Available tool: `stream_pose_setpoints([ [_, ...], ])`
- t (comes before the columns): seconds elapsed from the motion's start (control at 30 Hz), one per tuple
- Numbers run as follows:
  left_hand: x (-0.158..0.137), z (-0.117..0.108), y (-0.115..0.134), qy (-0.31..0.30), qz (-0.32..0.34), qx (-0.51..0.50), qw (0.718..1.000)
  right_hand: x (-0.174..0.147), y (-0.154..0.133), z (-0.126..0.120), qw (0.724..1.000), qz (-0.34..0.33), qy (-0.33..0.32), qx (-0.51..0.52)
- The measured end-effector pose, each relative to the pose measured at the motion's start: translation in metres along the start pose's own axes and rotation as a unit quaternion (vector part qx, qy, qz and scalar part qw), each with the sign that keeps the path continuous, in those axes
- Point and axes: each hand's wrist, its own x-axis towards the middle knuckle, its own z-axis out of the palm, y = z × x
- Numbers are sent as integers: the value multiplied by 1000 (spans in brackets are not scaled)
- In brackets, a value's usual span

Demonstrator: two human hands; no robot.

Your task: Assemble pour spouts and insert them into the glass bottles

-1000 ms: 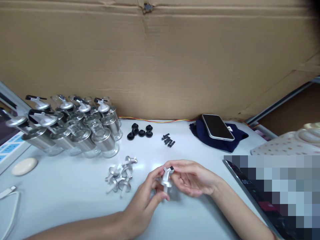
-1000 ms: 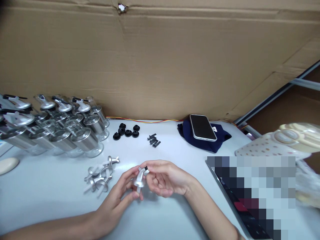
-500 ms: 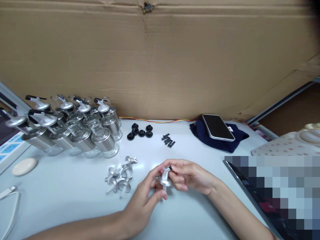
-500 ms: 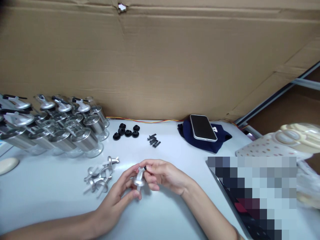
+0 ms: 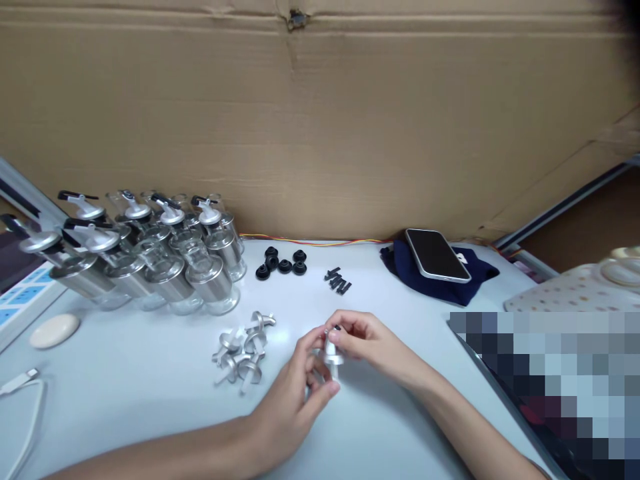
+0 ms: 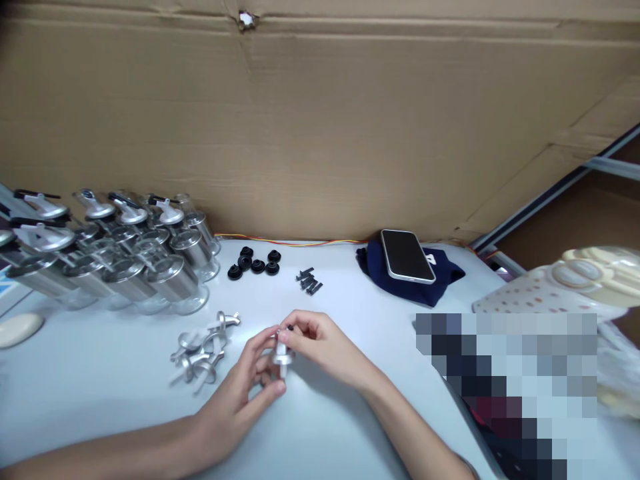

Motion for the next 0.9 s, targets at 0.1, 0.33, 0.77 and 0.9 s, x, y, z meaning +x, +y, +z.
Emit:
stream_pose_setpoints([
  [0.1,3,-11,18,-21,15,146,989,0,-2,-1,999,-16,45,-15],
  [0.33,55,-61,57,62,86,470,876,2,-3,-4,992,-24,126,16],
  [0.77,140,-74,41,43,97,623,775,1,-2,-4,989,-31,132,62],
  [0.9,131,-76,47,57,115,591,796,1,-5,-3,983,-31,173,48],
])
